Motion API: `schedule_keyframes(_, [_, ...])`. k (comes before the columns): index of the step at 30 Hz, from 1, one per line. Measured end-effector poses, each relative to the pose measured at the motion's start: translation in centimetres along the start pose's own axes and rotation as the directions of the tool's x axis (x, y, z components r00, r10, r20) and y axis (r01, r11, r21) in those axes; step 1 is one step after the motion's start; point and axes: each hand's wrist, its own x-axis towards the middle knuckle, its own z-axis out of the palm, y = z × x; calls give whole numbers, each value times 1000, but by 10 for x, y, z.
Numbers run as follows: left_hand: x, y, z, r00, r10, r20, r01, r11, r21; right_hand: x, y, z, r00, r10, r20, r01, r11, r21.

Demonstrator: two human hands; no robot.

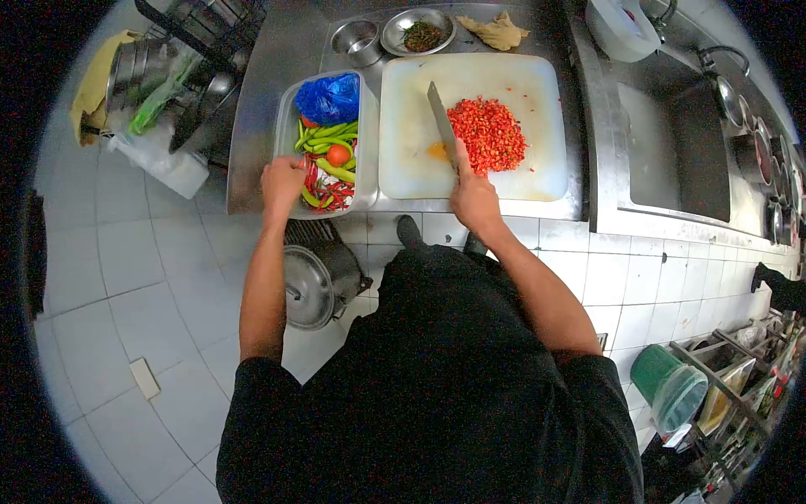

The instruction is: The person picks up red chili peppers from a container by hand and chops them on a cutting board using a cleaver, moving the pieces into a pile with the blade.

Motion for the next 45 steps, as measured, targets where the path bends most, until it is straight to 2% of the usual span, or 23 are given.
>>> schedule_keyframes(2, [-16,28,-31,996,67,-62,-78,979,-187,1,4,-7,1000,24,4,-24,999,-27])
schedule_keyframes(5, [-27,61,-32,979,166,-118,-204,829,-521,3,5,-14,1000,21,-13,-21,999,-25])
schedule_keyframes(7, [-42,98,-23,983,182,-1,-122,656,-745,5,13,-10,999,-19,-27,19,1000,-5])
schedule_keyframes(8, [-35,100,7,960,279,6,-176,624,-761,7,15,-9,999,-40,-35,41,999,5])
schedule_keyframes(9, [-48,126,2,964,233,131,-29,577,-816,8,14,-9,999,-32,-20,32,1000,-2])
schedule_keyframes(11, [-54,148,39,945,168,279,198,384,-902,8,13,-12,1000,-11,9,11,1000,-17])
schedule_keyframes(13, [-58,159,80,913,83,400,381,181,-907,8,18,-8,996,-78,-51,79,997,16])
schedule_keyframes(14, [-58,161,96,885,53,462,459,70,-886,8,20,-7,990,-110,-84,113,993,30])
schedule_keyframes(17, [-62,162,129,855,-1,519,519,-12,-855,4,14,-12,986,-144,-87,147,989,26])
schedule_keyframes(20, [-69,158,133,888,-134,439,453,106,-885,4,16,-7,980,-164,-110,167,986,24])
schedule_keyframes(23, [-78,141,130,945,-74,318,316,455,-832,3,11,-6,984,-146,-106,149,988,28])
schedule_keyframes(24, [-79,137,129,986,-19,163,142,591,-794,3,7,-8,990,-118,-72,120,993,25])
schedule_keyframes(26, [-82,130,130,980,157,-119,-198,784,-589,2,0,-11,998,-58,-2,58,998,13])
schedule_keyframes(29, [-68,134,121,900,306,-311,-415,819,-396,2,-8,-10,997,-74,19,74,997,31])
schedule_keyframes(35, [-48,129,129,924,337,-179,-381,845,-376,8,-15,-6,995,-83,50,80,995,61])
schedule_keyframes(38, [-49,130,132,929,332,-164,-371,840,-396,13,-11,-7,995,-84,59,83,996,19])
schedule_keyframes(45, [-44,131,140,861,435,-265,-507,778,-370,21,-28,-30,985,-126,118,134,989,-60])
